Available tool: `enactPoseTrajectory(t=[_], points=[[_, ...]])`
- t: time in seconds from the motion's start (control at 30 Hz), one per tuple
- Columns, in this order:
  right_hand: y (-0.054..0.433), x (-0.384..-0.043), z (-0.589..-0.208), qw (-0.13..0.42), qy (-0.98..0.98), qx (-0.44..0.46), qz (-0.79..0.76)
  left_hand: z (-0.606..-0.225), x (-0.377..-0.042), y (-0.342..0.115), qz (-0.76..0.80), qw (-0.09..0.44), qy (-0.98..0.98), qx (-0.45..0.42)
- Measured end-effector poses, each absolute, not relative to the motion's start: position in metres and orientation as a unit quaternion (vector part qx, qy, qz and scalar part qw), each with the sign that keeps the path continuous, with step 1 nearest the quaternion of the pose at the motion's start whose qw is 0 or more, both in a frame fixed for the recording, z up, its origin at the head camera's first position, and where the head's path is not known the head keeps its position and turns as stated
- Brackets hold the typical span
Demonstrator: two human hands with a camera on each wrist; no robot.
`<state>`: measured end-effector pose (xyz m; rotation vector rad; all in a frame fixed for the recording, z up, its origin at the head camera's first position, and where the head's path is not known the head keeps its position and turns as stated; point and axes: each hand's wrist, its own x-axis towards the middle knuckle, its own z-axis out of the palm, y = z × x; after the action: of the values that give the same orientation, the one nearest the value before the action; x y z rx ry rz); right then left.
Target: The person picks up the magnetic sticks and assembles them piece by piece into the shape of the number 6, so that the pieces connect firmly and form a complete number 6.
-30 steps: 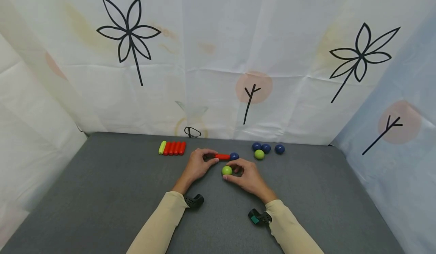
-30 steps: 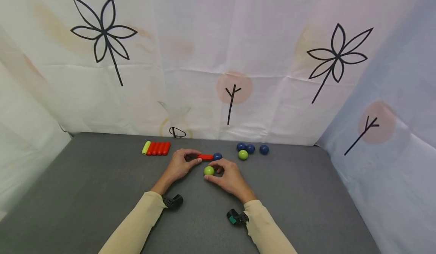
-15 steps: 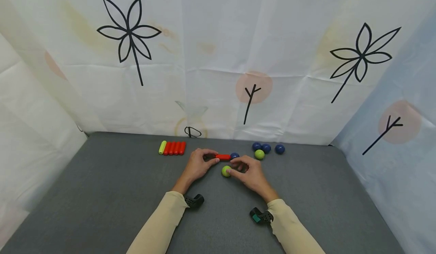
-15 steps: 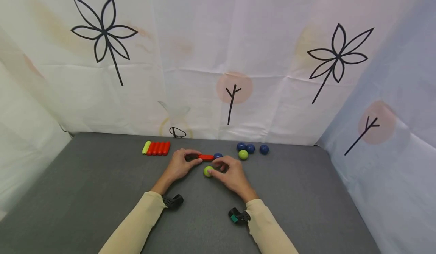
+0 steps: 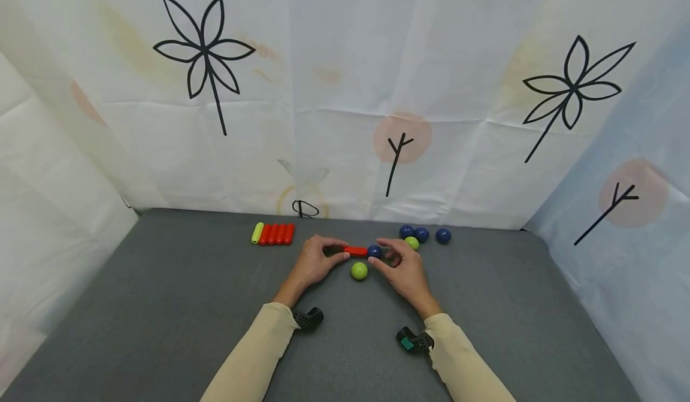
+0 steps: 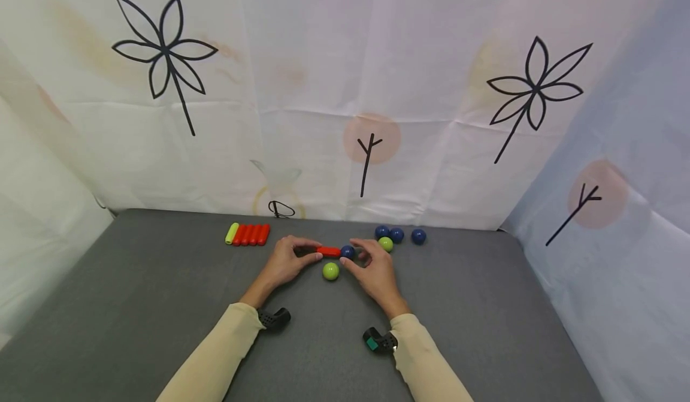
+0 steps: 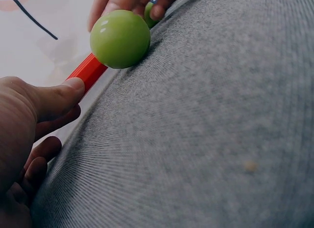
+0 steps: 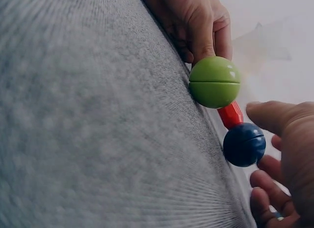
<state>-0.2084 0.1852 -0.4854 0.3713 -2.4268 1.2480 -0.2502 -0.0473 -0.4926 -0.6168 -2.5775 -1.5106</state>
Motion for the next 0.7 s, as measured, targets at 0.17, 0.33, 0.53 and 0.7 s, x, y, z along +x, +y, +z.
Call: enactPoseTrajectory(t=[0.17, 0.33, 0.53, 0.7], points=[[0.1864, -0.2077, -0.4870, 0.141, -0.874, 0.118, 0.449, -0.4924, -0.2497, -0.0474, -0.485, 0.050, -0.849, -0.205], [0.1862, -0.2087, -0.4873, 0.116, -0.881, 0.101, 0.448, -0.4929, -0.2500, -0.0483, -0.482, 0.044, -0.850, -0.206], [0.1857, -0.2098, -0.4879, 0.120, -0.881, 0.098, 0.447, -0.4912, -0.2495, -0.0488, -0.475, 0.034, -0.854, -0.210], [0.1848, -0.2088, -0.4849, 0.117, -0.884, 0.088, 0.445, -0.4916, -0.2506, -0.0540, -0.503, 0.022, -0.833, -0.230]])
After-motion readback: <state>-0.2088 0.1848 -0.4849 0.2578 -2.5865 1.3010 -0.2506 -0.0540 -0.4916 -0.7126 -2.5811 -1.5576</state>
